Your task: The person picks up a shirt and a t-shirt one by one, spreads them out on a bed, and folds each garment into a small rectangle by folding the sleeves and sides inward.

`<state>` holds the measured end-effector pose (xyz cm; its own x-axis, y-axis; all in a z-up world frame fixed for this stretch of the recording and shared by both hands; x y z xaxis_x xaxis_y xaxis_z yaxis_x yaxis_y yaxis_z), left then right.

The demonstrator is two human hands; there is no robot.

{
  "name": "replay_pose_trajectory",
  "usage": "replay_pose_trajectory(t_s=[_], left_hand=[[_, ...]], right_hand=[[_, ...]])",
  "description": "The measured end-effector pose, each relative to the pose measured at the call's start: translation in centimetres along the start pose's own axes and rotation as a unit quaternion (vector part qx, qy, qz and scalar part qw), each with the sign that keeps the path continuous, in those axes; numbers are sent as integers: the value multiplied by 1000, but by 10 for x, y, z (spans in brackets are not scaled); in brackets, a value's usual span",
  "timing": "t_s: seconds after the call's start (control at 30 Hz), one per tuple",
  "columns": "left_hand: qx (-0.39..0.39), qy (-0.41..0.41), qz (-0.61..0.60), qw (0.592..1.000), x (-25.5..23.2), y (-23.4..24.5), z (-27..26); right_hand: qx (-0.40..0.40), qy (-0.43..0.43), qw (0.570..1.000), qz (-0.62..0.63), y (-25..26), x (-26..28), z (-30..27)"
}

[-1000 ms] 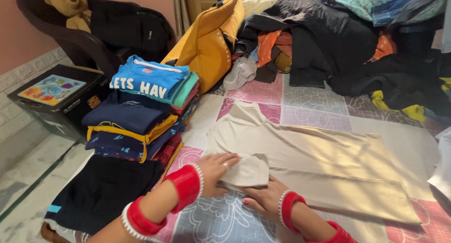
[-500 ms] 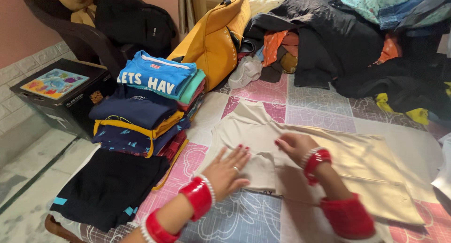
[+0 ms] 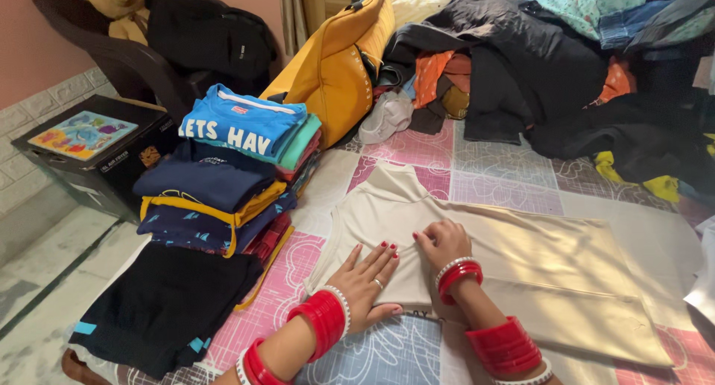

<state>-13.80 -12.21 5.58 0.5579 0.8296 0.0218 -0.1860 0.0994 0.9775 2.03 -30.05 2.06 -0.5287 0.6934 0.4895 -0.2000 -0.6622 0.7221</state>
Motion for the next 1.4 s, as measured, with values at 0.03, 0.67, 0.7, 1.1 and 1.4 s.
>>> replay_pose_trajectory(t_s=[0.03, 0.67, 0.7, 1.1, 1.4], left_hand=[[19, 4, -12, 1000, 0, 1, 0], [92, 61, -149, 983, 74, -24, 55], [91, 59, -150, 983, 70, -33, 55], [128, 235, 14, 964, 142, -19, 114], [173, 74, -90, 978, 91, -79, 171]], right_hand=[[17, -11, 999, -41, -1, 4, -2], [141, -92, 978, 124, 23, -20, -2], [140, -93, 978, 122, 22, -27, -2], [150, -50, 977, -142, 85, -129, 5], [306, 71, 949, 22, 39, -54, -9]])
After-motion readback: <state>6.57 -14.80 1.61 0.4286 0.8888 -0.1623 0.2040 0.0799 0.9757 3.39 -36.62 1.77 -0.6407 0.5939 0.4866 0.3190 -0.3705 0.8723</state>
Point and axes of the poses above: each hand's wrist, its own z-axis towards the middle knuckle, its own y-axis out of the back of the hand, x = y × z, the point moved 4 cm from there along z, towards the middle knuckle, and after that the axes turned 4 degrees about x, right-handed, at the moved point
